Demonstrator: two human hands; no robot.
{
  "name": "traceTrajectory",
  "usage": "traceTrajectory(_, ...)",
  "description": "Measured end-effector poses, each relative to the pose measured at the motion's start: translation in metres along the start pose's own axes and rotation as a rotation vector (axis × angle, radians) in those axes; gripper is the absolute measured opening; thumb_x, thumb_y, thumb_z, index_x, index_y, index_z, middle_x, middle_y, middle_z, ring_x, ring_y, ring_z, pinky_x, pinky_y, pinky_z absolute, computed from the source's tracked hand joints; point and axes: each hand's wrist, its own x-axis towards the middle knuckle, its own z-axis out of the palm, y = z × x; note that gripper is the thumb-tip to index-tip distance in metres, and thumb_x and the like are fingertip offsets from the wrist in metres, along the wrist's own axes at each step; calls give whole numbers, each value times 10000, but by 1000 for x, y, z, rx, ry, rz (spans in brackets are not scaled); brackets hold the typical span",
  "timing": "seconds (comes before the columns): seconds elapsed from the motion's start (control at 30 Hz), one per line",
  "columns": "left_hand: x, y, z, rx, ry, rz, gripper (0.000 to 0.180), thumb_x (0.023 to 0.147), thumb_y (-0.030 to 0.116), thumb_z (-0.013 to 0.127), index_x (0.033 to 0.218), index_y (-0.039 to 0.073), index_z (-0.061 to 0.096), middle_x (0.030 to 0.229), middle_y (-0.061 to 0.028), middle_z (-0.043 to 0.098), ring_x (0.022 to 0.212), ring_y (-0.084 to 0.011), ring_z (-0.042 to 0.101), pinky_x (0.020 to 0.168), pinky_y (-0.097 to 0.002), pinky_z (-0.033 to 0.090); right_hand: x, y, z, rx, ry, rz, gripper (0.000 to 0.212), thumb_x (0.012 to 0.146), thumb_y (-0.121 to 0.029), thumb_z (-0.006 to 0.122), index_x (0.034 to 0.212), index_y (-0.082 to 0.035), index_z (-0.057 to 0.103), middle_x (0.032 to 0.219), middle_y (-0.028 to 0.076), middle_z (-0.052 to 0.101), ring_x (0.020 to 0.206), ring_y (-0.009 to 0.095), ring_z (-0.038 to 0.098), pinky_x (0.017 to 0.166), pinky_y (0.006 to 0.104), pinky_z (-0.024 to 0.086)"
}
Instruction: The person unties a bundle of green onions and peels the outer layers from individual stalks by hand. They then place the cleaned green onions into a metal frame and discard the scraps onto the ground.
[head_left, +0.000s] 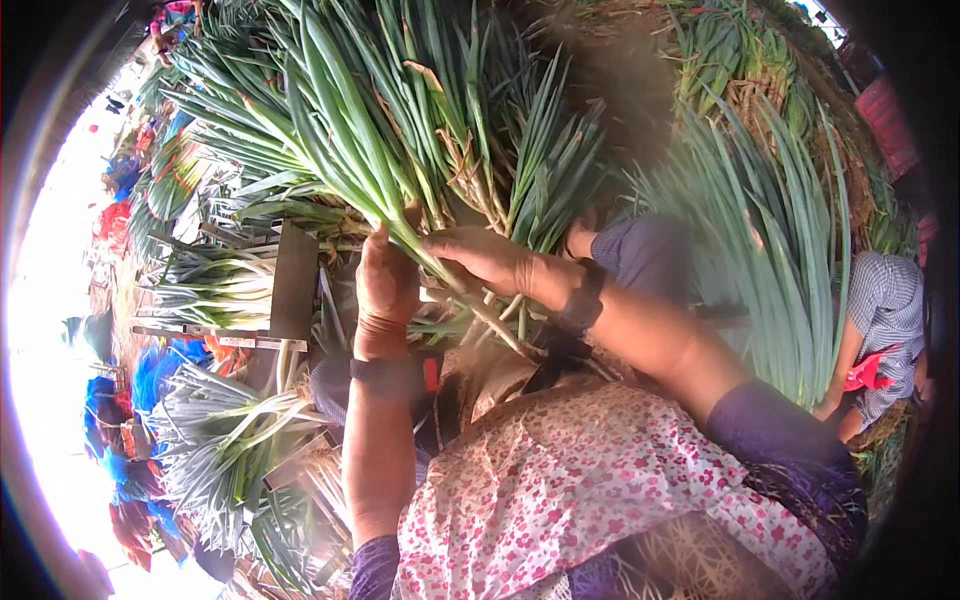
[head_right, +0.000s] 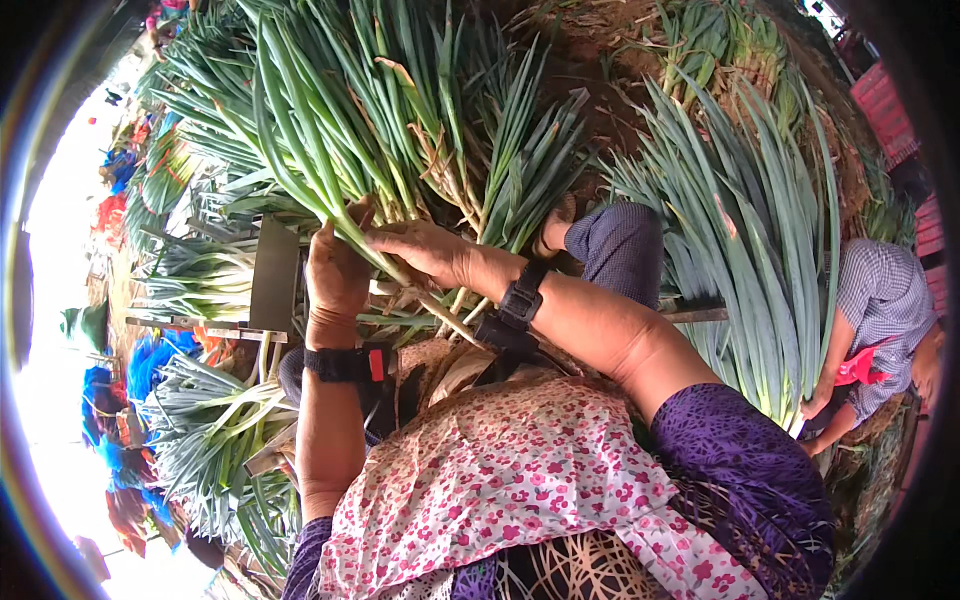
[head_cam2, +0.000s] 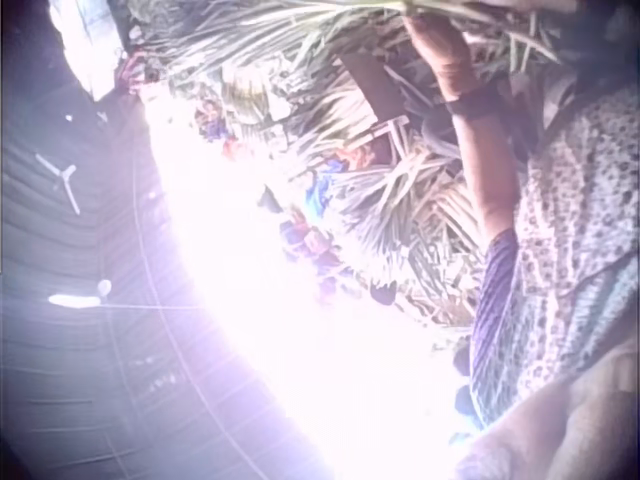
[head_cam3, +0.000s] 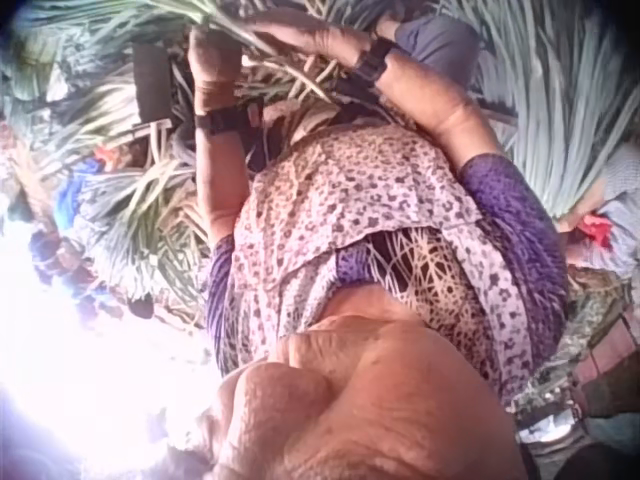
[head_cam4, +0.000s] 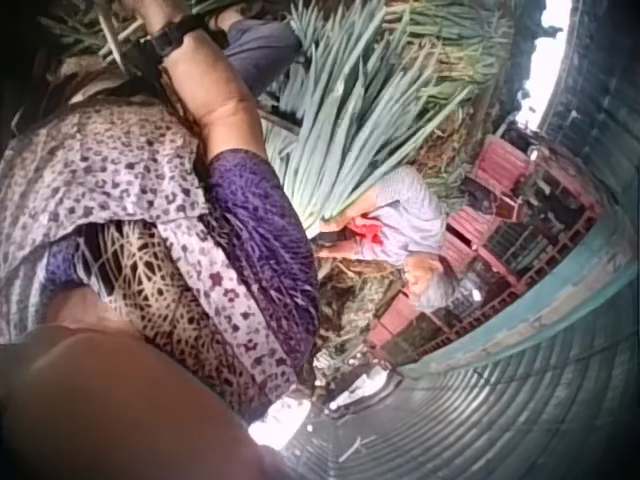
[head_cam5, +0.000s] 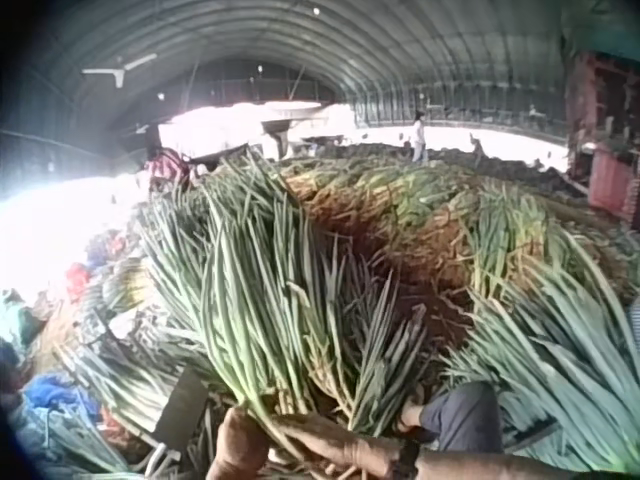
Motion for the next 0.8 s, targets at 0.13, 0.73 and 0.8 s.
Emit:
traceTrajectory(0.13, -17, -5, 18, 302, 310, 186, 465, 914, 407, 438, 1197, 40, 472, 1007, -55, 504, 975, -174, 473, 853, -343, 374, -3, -1, 7, -340, 62, -138, 367, 836, -258, 644, 1079, 6, 572, 865, 61, 613, 806, 109, 573, 783, 269, 454)
traceTrajectory(0.73, -1, 45, -70, -138, 400, 242, 305, 919, 416, 450, 929, 115, 497, 725, 9, 457, 536, -109, 386, 520, -267, 371, -32, 26, -4, 106, 23, 47, 319, 958, -326, 377, 1045, -55, 522, 584, -37, 389, 508, 74, 365, 486, 212, 337)
traceTrajectory(0.8, -11, 79, -120, -72, 439, 277, 350, 889, 456, 500, 961, 114, 512, 707, 17, 476, 543, -107, 407, 517, -260, 384, -58, 37, -23, -349, -153, 264, 365, 957, -333, 377, 1139, -54, 525, 611, 4, 468, 564, 103, 464, 538, 252, 412)
